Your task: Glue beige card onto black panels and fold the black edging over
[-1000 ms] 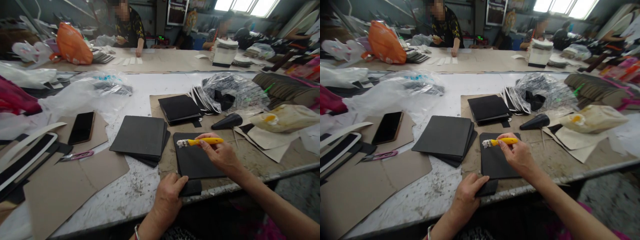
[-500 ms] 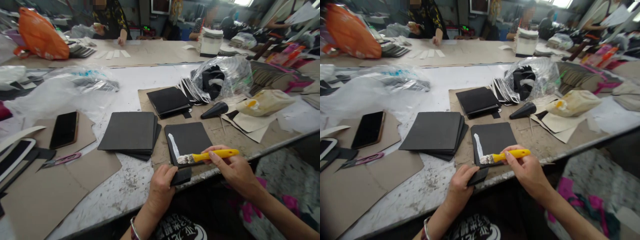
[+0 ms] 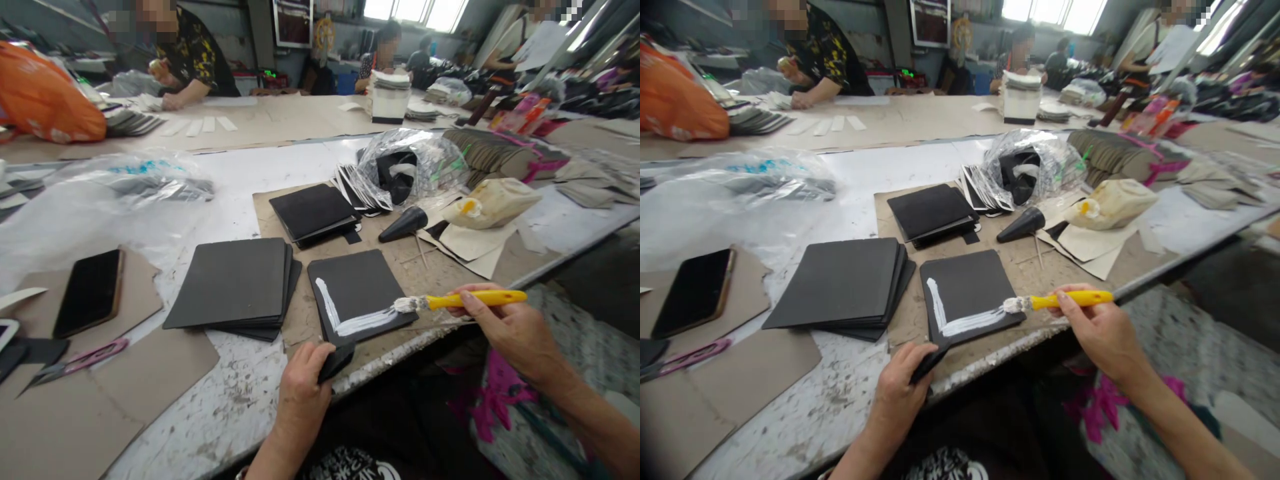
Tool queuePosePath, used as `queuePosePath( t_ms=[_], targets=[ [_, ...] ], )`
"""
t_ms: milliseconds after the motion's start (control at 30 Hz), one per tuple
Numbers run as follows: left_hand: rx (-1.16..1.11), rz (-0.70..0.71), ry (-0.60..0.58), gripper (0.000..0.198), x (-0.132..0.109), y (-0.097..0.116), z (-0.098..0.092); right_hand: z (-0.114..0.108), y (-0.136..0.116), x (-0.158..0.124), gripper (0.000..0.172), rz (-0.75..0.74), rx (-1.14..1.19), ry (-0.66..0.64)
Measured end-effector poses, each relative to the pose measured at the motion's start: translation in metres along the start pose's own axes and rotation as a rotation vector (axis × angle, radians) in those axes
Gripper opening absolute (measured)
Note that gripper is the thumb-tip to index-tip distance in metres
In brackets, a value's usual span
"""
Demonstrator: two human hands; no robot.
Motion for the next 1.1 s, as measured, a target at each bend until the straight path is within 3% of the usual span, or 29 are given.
queuePosePath(
  t_ms=[200,367,600,767,867,1000,1100],
  targets=[
    [0.065,0.058,0.033,0.035,0.002,-0.005,0.003,0.022,-0.012,0.036,0.029,-0.141,0.131,-0.003],
    [0.097,0.119,-0.003,0.039,-0.002,-0.013,0.005,0.040,-0.010,0.053,0.028,-0.283,0.062,-0.056],
    [0.099,0.121,-0.001,0.038,-0.004,-0.013,0.005,0.002,-0.006,0.032,0.033,-0.221,0.014,-0.293],
    [0.098,0.138,0.051,0.034,0.001,-0.008,0.004,0.005,-0.013,0.035,0.032,-0.227,0.072,-0.204],
    [0.110,0.148,0.086,0.029,0.003,-0.005,0.004,0.008,-0.014,0.029,0.031,-0.262,0.047,-0.213],
    [0.117,0.126,0.081,0.026,0.004,-0.003,0.004,-0.004,-0.012,0.009,0.031,-0.240,-0.014,-0.273],
    [0.115,0.131,0.084,0.025,0.005,-0.002,0.003,-0.013,-0.012,0.001,0.030,-0.250,-0.039,-0.235]
  ],
)
Point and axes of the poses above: each hand's wrist, its own x-axis towards the middle knuckle, its own z-axis out of the palm, y = z × x, the point moved 2 cm from there along x, towards the middle knuckle, and after that the axes turned 7 degrees about y, right-handed, at the moved point
